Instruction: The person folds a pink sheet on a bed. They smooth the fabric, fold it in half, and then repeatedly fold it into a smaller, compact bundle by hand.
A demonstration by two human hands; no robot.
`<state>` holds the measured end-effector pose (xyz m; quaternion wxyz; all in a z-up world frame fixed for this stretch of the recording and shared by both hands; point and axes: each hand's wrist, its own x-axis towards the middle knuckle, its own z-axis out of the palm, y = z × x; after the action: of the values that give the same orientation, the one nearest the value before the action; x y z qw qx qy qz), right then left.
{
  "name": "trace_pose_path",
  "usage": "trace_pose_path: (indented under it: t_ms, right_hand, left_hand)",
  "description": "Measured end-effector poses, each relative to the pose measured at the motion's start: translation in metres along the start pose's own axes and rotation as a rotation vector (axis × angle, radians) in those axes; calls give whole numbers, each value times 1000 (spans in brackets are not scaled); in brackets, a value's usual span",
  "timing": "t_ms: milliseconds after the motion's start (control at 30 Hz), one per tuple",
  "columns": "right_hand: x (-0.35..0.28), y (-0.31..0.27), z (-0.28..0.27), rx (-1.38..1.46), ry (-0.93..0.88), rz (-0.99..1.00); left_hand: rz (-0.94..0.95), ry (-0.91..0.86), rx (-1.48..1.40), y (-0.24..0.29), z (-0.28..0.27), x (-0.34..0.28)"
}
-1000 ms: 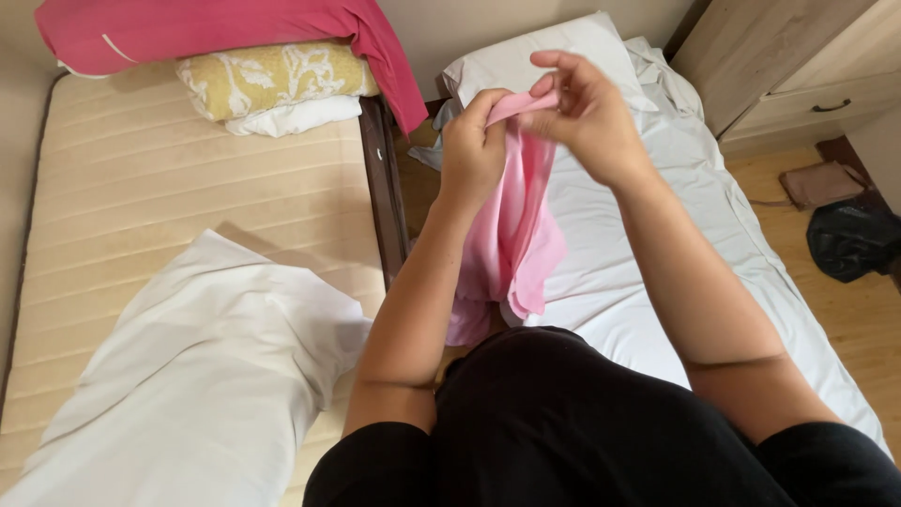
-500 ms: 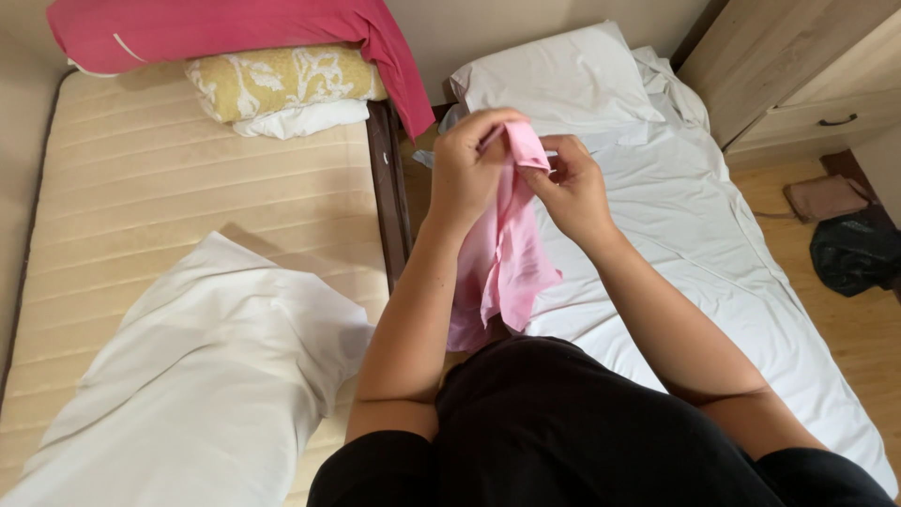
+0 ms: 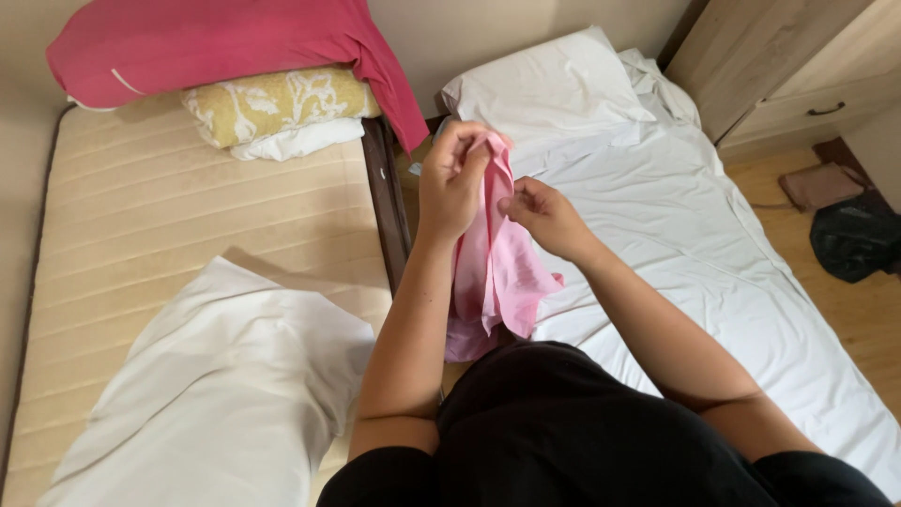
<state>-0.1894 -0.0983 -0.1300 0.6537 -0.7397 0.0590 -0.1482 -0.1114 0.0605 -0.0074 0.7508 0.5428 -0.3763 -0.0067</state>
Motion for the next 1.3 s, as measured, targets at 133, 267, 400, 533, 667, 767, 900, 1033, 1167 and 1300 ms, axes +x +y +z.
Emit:
trace_pose_path:
  t_ms: [133,267,400,533,667,767,900,1033,1167,1300]
  right_hand:
    - [14,5,-13,33,32,-43]
    - [5,-67,-13,16,-66,-61]
    - [8,-100,-4,-92,-19,-73]
    - [14,-106,8,-249,22,-107]
    - [7,-104,25,-348,3,-76]
    - [10,-91,36,-431,83,-190]
    - [8,-70,40,-512,272,-141]
    - [9,-43,23,-641,472,-192]
    - [7,-38,10,-648,482,-183]
    - [10,-55,13,-233,412,28]
  left_hand:
    - [-122,66,-318,22,-4,0]
    - [-167,152,-466,-14,-38,3]
    - [25,-94,258,2,-31,-5]
    - [170,-339,690,-14,-39,-9]
    - [36,-613,732,-6,-71,5]
    - [206,-550,659,3,-77,14]
    - [85,-341,459,20,-80,16]
    - [54,15,42,6,-98,21]
    - [132,209,-295,13,-118,39]
    - [115,231,-494,33,-123,39]
